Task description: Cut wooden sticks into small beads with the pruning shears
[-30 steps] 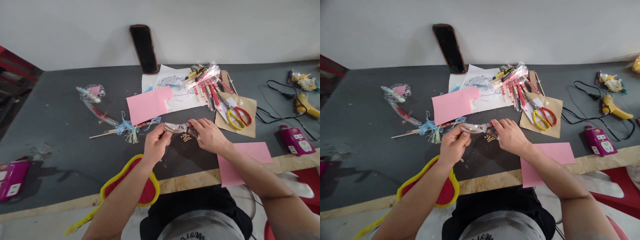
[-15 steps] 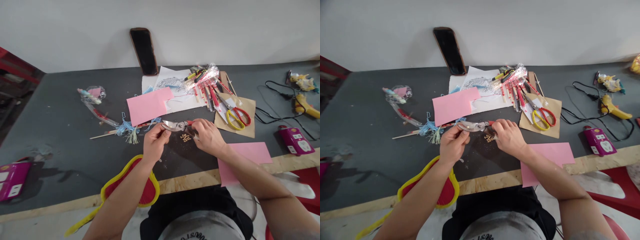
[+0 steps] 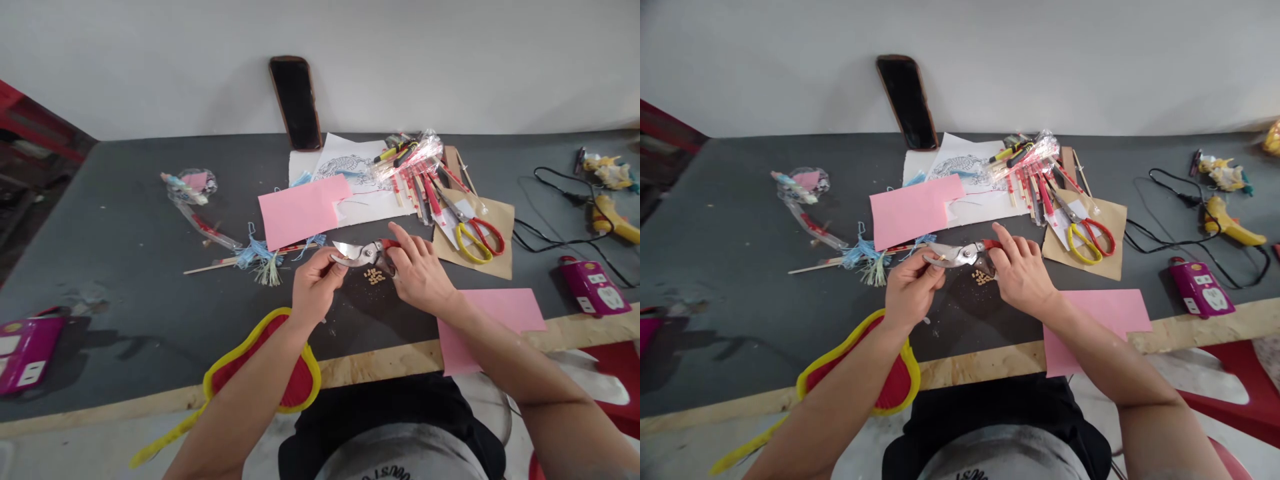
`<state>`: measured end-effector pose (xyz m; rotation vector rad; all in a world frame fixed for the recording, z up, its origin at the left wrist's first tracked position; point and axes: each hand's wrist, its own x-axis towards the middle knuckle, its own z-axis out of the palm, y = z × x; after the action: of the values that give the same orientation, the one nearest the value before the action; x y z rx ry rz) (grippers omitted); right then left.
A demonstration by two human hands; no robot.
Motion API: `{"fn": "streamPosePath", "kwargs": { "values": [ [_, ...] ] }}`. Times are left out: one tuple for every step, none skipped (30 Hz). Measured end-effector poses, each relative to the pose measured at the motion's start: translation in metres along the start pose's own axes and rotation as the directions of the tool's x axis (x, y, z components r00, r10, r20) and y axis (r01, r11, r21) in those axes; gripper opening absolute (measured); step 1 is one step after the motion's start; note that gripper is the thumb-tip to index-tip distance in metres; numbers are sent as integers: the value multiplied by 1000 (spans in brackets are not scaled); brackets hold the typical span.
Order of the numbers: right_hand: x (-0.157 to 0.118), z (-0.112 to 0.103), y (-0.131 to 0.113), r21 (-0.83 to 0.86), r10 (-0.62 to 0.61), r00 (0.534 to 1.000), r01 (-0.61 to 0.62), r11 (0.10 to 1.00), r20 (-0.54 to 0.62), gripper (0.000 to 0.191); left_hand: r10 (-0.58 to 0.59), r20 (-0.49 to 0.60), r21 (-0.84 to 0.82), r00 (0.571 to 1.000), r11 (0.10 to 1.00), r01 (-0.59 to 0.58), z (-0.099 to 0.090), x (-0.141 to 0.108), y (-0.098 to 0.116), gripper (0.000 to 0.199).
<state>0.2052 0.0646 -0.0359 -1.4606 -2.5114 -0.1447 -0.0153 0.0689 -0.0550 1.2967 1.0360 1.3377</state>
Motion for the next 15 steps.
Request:
{"fn": "streamPosePath", "kwargs": {
  "values": [
    [0,0,-1,-3,9,1000,-9,1000,-7,20,4,-3,5,1000,1000,-4,0,0,0,26],
    [0,1,-1,-5,19,1000,-19,1000,-12,20,7,-7,10,1000,1000,-7,-1,0,0,26],
    [-1,1,-2,-3,26,1000,-26,1000,-11,21,8,-10,16,1000,1000,-8,-1,0,0,26],
    [-1,1,-3,0,32,999,-32,1000,-6,22,8,-12,24,1000,1000,-8,-1,0,0,26],
    [-1,1,-4,3,36,999,-36,999,1,22,7,-14,36,1000,999,-6,-1,-1,1,26],
    [-1,1,-4,4,41,999,-41,999,9,22,8,-20,55,1000,998,-6,-1,-2,2,26],
    [-1,1,-5,3,47,999,-47,999,15,22,11,-32,81,999,997,-9,0,-3,3,25],
    [-1,0,-6,0,53,998,-53,999,20,22,21,-50,113,998,994,-16,0,-3,5,23],
    [-1,0,-6,-1,58,998,-58,998,22,22,39,-72,145,997,989,-28,1,-4,6,22],
    [-1,0,-7,-1,62,998,-62,998,23,22,63,-94,175,994,983,-46,1,-5,7,21],
    [-1,-1,-8,1,63,998,-63,998,23,23,90,-110,201,990,977,-67,1,-6,9,20],
    [-1,-1,-8,5,65,998,-65,998,23,23,117,-118,221,986,971,-88,1,-6,9,19],
    [-1,-1,-9,10,68,997,-68,998,25,23,140,-121,234,983,966,-109,1,-6,10,18],
    [-1,-1,-9,16,71,997,-72,997,27,23,157,-122,241,980,962,-124,1,-6,10,17],
    [-1,0,-10,21,74,997,-74,997,31,24,166,-122,242,979,961,-132,1,-5,9,18]
  ]
}}
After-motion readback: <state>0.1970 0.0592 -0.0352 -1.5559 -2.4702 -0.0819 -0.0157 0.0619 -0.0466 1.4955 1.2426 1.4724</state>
